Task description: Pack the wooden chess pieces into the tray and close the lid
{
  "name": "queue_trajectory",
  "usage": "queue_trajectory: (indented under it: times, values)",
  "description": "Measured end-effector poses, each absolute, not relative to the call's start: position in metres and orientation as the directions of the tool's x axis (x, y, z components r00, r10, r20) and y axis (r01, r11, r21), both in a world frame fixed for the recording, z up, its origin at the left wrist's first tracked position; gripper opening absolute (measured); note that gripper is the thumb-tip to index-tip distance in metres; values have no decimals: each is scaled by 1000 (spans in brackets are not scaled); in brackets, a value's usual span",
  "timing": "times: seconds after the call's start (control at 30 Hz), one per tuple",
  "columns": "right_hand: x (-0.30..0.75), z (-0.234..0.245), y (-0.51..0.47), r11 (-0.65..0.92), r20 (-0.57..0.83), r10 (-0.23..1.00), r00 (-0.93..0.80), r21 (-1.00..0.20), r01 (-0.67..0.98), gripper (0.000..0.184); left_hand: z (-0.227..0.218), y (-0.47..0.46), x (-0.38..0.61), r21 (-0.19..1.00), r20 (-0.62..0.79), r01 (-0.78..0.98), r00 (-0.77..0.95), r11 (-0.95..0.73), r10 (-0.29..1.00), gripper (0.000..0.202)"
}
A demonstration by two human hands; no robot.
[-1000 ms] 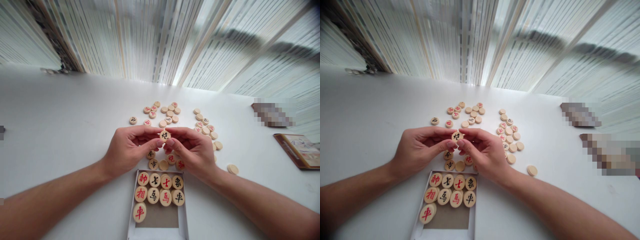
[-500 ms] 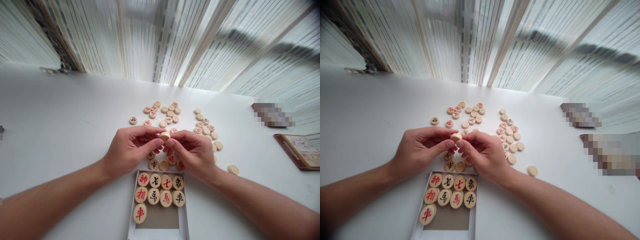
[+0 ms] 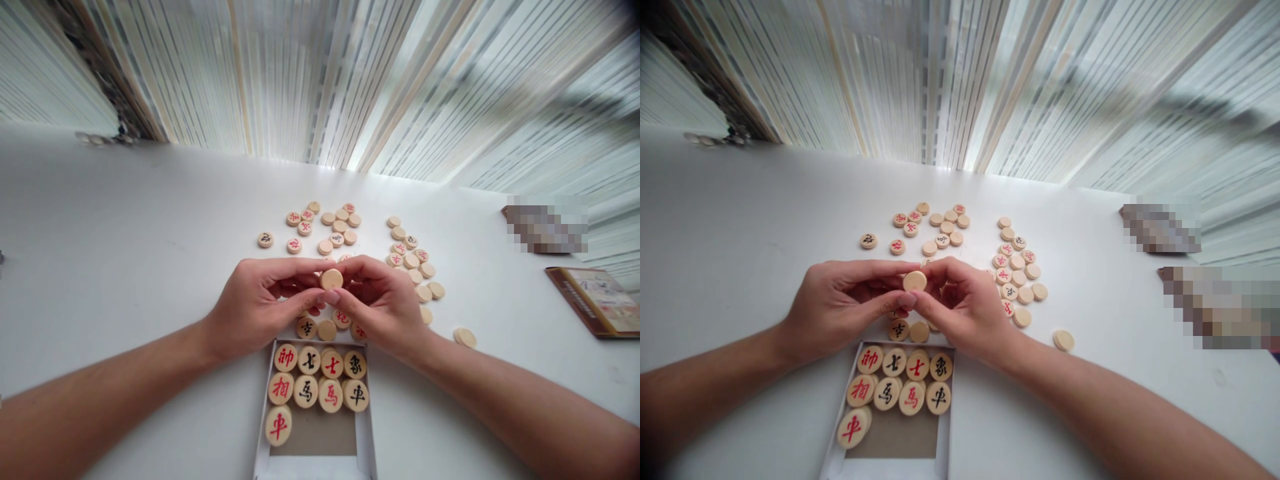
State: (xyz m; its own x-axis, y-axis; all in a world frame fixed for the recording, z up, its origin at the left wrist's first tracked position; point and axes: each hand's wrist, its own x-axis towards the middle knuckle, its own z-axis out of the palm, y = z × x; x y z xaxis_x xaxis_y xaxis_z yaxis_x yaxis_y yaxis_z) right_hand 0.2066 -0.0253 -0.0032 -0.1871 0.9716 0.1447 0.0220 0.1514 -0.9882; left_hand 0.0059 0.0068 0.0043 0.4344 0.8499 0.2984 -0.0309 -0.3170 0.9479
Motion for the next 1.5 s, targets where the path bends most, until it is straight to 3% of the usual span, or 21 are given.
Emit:
queue_trajectory:
  times: [0.4,0.7,0.9,1.17,1.5]
  values:
    - [206,2,-26,253,225,959,-174,-953,165,27,7,7,5,810,502,21,491,-586,712,30]
    - [211,3,-25,278,251,936,-248,-957,80,24,2,6,3,919,364,-41,474,-393,802,33]
    - [211,0,-25,213,189,938,-291,-976,54,16,0,6,4,956,290,-97,474,-278,831,38]
    - [208,1,-22,166,144,950,-279,-985,57,17,1,5,3,952,302,-116,502,-283,810,43]
    - [212,3,-22,399,323,891,-319,-892,212,20,2,6,5,959,281,-107,476,-263,834,29]
